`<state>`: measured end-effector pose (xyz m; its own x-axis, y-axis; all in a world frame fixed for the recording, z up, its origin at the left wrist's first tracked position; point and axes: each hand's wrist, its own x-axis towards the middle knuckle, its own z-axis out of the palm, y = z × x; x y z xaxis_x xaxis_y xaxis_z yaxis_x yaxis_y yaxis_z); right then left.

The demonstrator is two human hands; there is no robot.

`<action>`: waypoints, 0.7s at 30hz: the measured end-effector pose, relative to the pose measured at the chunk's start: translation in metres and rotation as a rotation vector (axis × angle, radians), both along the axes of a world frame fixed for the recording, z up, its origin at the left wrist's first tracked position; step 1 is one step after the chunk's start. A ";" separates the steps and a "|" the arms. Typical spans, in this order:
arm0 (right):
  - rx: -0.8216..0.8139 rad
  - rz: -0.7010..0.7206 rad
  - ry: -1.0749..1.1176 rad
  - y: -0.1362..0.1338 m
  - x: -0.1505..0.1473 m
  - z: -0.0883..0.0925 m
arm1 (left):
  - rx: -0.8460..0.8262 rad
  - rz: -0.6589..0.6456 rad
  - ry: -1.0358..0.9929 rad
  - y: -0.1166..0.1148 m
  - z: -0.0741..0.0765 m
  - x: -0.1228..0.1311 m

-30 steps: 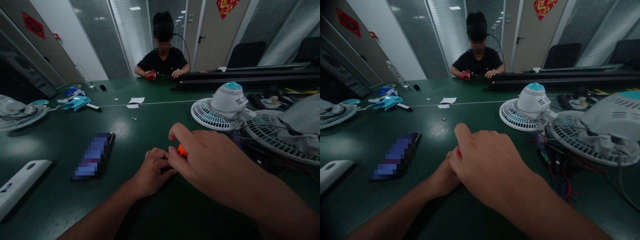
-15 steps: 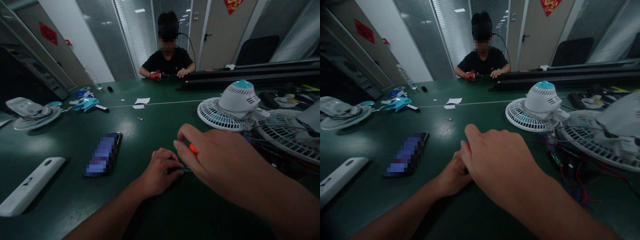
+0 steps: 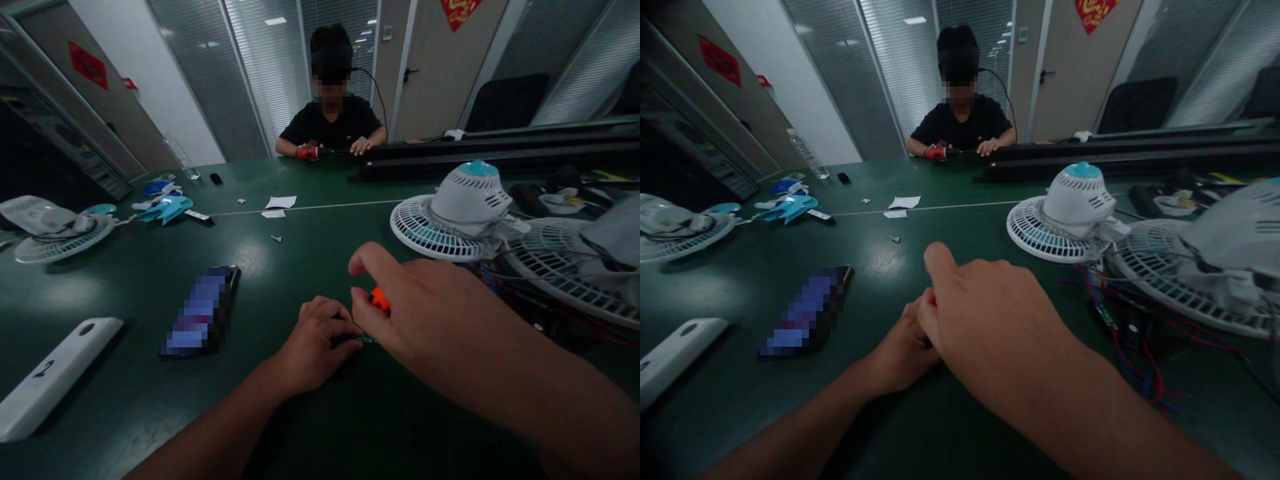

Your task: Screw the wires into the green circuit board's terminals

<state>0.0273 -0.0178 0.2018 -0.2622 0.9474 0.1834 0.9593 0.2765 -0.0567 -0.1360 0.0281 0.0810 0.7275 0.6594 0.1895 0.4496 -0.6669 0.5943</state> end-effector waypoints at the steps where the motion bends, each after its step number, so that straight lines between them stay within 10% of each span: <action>1: 0.006 -0.002 0.008 0.000 0.000 0.000 | 0.003 -0.002 0.004 0.000 0.000 0.000; 21: -0.043 -0.047 0.067 -0.003 -0.001 0.005 | -0.068 -0.025 -0.047 0.000 -0.003 -0.001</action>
<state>0.0258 -0.0206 0.2072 -0.2062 0.9657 0.1578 0.9648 0.2276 -0.1319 -0.1373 0.0283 0.0777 0.7353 0.6535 0.1795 0.4038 -0.6352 0.6584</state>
